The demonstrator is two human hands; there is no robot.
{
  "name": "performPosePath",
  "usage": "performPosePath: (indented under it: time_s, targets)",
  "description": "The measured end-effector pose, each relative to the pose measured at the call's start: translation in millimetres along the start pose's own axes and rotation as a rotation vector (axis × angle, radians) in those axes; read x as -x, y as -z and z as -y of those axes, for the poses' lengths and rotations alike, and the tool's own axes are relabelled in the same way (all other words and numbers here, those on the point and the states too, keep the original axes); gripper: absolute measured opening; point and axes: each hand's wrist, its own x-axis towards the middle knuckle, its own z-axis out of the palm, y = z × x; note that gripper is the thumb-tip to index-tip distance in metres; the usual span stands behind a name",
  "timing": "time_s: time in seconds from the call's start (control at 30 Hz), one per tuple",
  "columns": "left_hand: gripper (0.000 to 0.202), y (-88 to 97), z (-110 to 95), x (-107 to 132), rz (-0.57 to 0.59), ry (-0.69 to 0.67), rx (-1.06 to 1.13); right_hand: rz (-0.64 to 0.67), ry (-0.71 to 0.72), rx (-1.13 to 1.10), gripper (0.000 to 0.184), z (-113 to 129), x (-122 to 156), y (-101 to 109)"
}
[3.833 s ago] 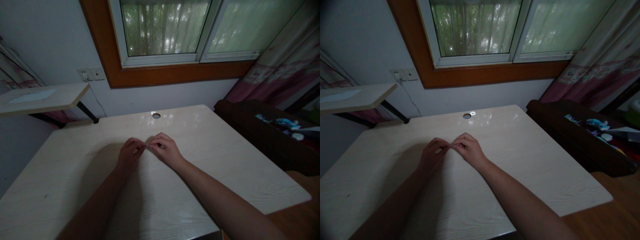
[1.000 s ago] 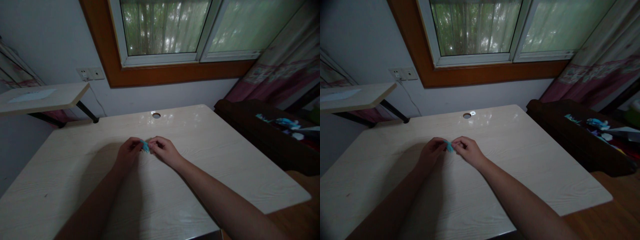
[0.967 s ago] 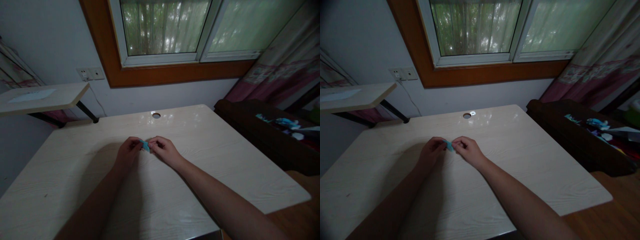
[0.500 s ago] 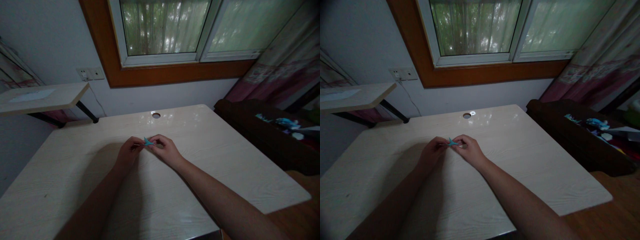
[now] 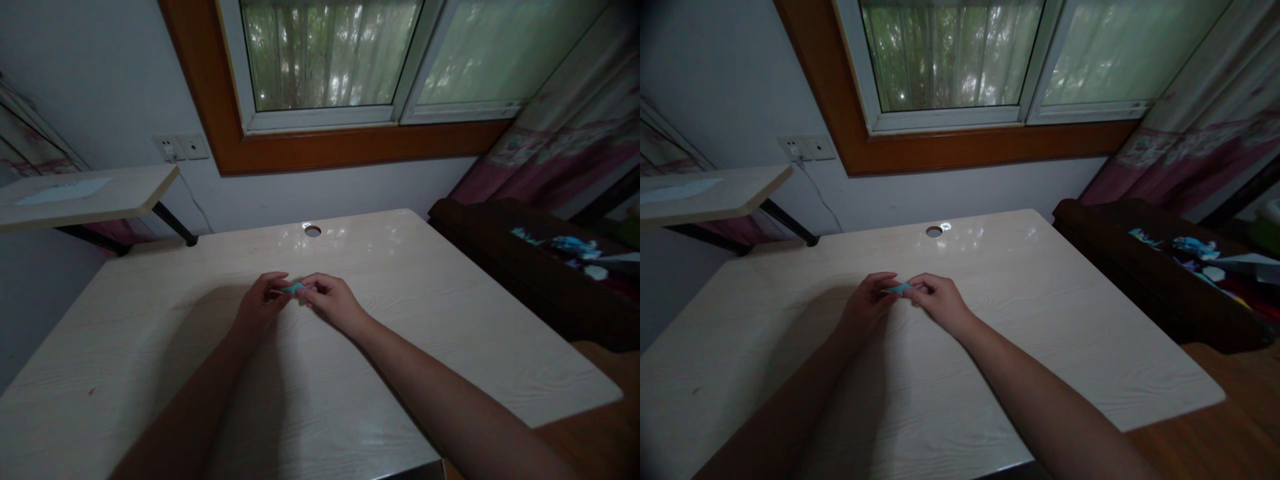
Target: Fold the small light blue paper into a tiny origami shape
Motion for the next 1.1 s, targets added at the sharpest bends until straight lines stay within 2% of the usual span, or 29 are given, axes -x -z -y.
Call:
performPosePath:
  time_s: [0.17, 0.33, 0.53, 0.73, 0.9, 1.1]
  targets:
    - [0.049, -1.2, -1.9, -2.2, -0.064, -0.07, 0.047, 0.03, 0.005, 0.022, 0.028, -0.2, 0.6, 1.4]
    - [0.052, -2.3, -6.1, -4.0, 0.026, -0.017, 0.131, 0.066, -0.006, -0.016, 0.029, 1.0, -0.2, 1.7]
    - [0.043, 0.8, -3.2, -3.4, -0.039, 0.027, 0.055, 0.078, -0.054, -0.06, 0.026, -3.9, -1.3, -0.4]
    - [0.037, 3.0, -4.6, -5.1, -0.119, 0.048, 0.038, 0.062, 0.01, -0.123, 0.032, -2.3, 0.6, -0.3]
    - [0.035, 1.6, -8.2, -5.3, -0.085, 0.063, 0.105, 0.146, 0.013, -0.119, 0.033, 0.5, 3.2, -1.1]
    - [0.034, -0.5, -8.3, -4.3, -0.086, 0.085, 0.101, 0.171, -0.017, -0.095, 0.033, 1.7, 3.8, -3.2]
